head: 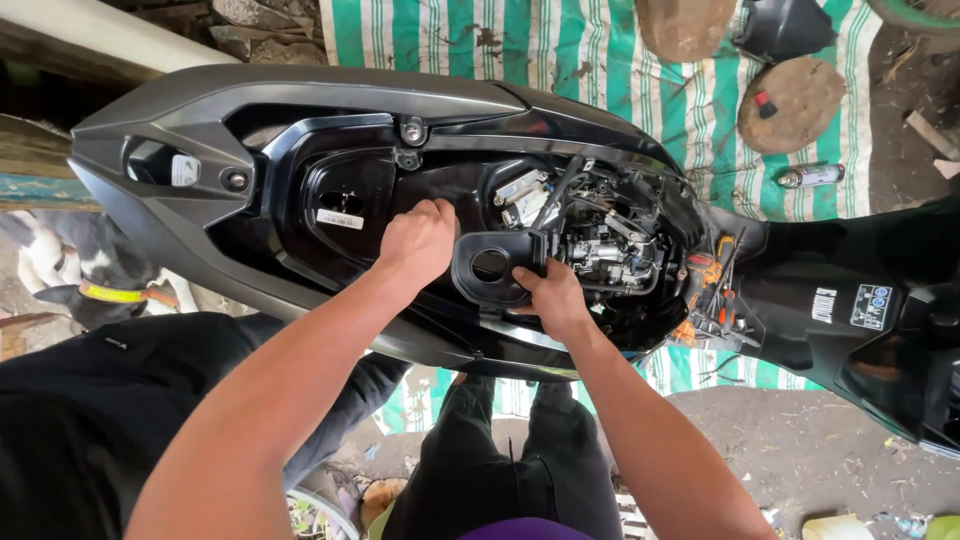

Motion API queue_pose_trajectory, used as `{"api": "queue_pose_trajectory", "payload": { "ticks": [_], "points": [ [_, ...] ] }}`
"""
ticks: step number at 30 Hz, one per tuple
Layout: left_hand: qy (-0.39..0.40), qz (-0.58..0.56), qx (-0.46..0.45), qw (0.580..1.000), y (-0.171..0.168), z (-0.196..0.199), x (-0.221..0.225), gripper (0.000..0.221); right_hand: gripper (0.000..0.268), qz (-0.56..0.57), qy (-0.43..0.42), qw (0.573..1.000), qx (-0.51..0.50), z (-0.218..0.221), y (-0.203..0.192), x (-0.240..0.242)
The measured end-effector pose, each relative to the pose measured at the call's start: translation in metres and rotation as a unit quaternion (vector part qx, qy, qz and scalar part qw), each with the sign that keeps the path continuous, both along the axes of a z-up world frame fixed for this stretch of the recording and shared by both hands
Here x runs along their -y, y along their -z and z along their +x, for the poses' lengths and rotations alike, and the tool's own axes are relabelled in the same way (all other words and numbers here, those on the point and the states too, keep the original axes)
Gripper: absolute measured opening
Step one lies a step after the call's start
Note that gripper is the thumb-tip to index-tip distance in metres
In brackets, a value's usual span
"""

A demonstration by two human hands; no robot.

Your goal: Reassembling motorcycle components by installing a plastic cover, cleaning the area with a cloth, and using a power drill on fasteners.

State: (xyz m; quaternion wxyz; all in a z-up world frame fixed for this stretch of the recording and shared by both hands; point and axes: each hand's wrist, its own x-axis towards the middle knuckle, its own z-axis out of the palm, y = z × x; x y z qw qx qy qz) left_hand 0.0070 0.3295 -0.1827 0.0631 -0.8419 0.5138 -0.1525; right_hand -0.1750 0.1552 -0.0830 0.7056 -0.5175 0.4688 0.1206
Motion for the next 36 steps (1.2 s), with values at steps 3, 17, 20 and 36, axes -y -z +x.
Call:
{"api": "queue_pose_trajectory", "payload": {
  "ticks": [3, 17, 20, 36],
  "points": [
    [-0.036, 0.02, -0.02, 0.999, 0.016, -0.002, 0.008, 0.029, 0.063, -0.02, 0.01, 1.0, -0.013, -0.003, 0.015, -0.001],
    [-0.028, 0.073, -0.227, 0.971, -0.012, 0.012, 0.022, 0.048, 0.063, -0.043, 0.01, 0.999, -0.005, -0.01, 0.018, 0.005],
    [-0.027, 0.049, -0.22, 0.974, -0.01, 0.003, 0.023, 0.037, 0.06, -0.044, 0.009, 0.999, 0.012, -0.016, 0.015, 0.008],
    [-0.334, -0.207, -0.522, 0.757, -0.194, 0.053, -0.01, 0.044, 0.054, 0.108, 0.109, 0.97, 0.188, 0.057, -0.005, -0.059]
  ]
}}
